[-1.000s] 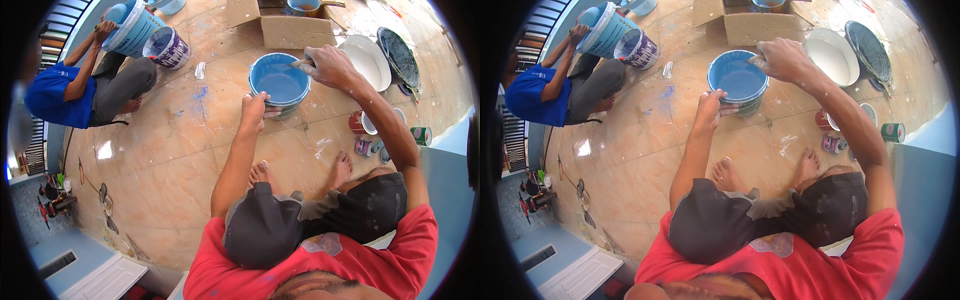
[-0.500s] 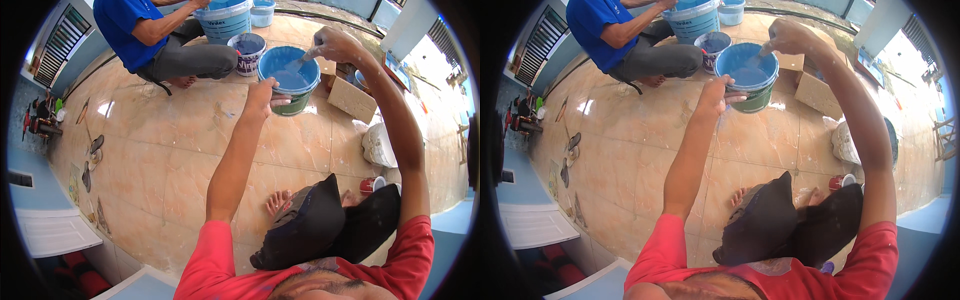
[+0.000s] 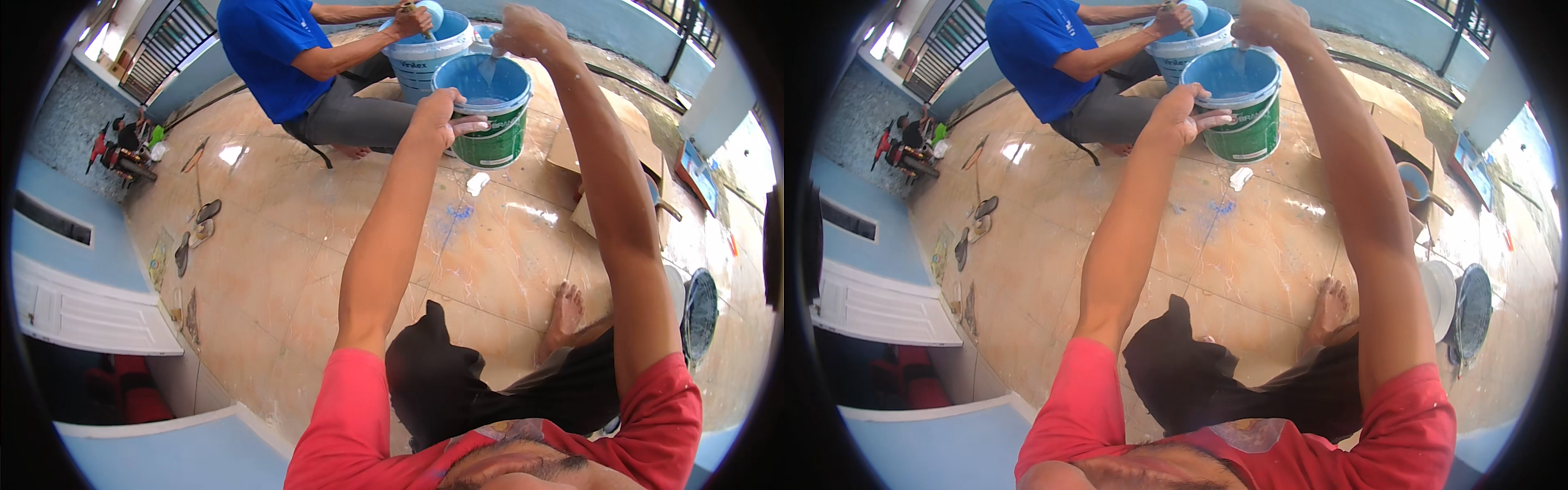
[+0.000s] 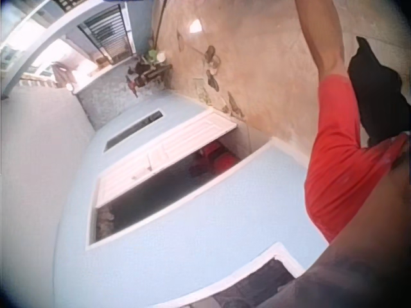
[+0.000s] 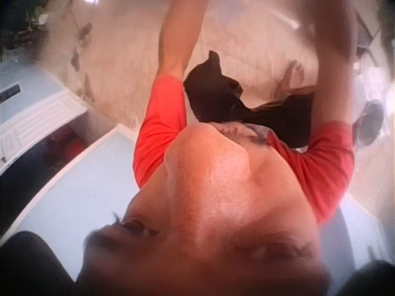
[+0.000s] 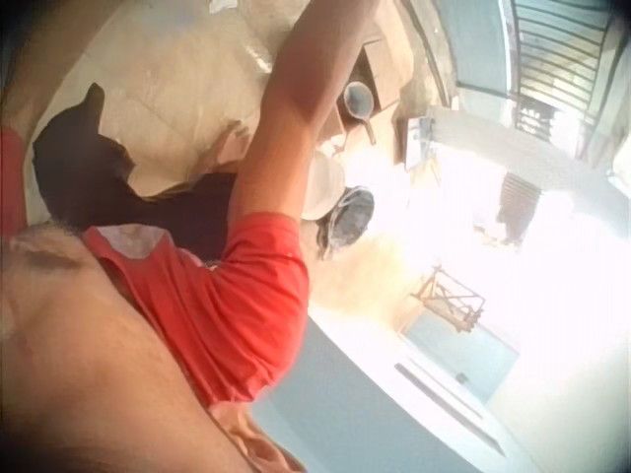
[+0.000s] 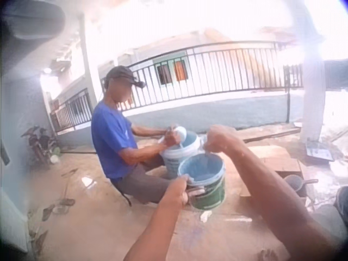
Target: The person mixes blue paint in a bucket using a stick, then pours some into a smaller container and continues stirring. Another person nearby also mixes paint in a separate bucket.
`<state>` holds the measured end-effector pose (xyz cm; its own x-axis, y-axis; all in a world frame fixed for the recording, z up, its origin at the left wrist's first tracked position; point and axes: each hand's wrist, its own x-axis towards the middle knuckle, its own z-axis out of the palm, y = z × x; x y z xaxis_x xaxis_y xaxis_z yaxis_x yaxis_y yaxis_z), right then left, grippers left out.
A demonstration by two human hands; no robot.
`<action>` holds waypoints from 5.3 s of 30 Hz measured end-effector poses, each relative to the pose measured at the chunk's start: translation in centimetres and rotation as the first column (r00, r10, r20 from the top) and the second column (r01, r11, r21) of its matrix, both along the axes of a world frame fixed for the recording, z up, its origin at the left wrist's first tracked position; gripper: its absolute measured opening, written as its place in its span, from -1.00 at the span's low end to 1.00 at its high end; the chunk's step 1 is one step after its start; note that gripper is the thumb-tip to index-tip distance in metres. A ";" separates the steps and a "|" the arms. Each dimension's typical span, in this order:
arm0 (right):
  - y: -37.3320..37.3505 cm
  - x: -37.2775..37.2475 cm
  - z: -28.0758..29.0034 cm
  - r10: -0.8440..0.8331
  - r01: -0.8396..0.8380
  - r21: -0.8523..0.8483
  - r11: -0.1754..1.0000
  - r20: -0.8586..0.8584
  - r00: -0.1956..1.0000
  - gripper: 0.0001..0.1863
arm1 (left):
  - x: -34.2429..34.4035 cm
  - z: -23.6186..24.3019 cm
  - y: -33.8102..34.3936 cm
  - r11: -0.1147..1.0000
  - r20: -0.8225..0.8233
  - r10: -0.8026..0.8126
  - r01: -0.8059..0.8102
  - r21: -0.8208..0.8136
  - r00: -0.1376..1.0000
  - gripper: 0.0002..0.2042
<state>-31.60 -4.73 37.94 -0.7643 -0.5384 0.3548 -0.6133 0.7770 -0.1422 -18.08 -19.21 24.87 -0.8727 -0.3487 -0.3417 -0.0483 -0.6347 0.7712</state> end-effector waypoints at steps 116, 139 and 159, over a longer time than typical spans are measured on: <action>-2.6 -11.3 -8.6 0.180 -0.168 -0.109 0.980 0.106 0.978 -0.61 | -14.3 -5.8 -7.1 0.959 0.101 0.264 -0.272 0.073 0.959 -0.66; -2.4 -11.4 -8.3 0.168 -0.156 -0.116 0.981 0.099 0.981 -0.59 | -14.5 -6.3 -7.7 0.960 0.083 0.249 -0.257 0.108 0.965 -0.52; -2.4 -11.9 -8.9 0.161 -0.147 -0.132 0.980 0.102 0.982 -0.60 | -14.7 -6.4 -8.4 0.951 0.072 0.273 -0.280 0.130 0.959 -0.65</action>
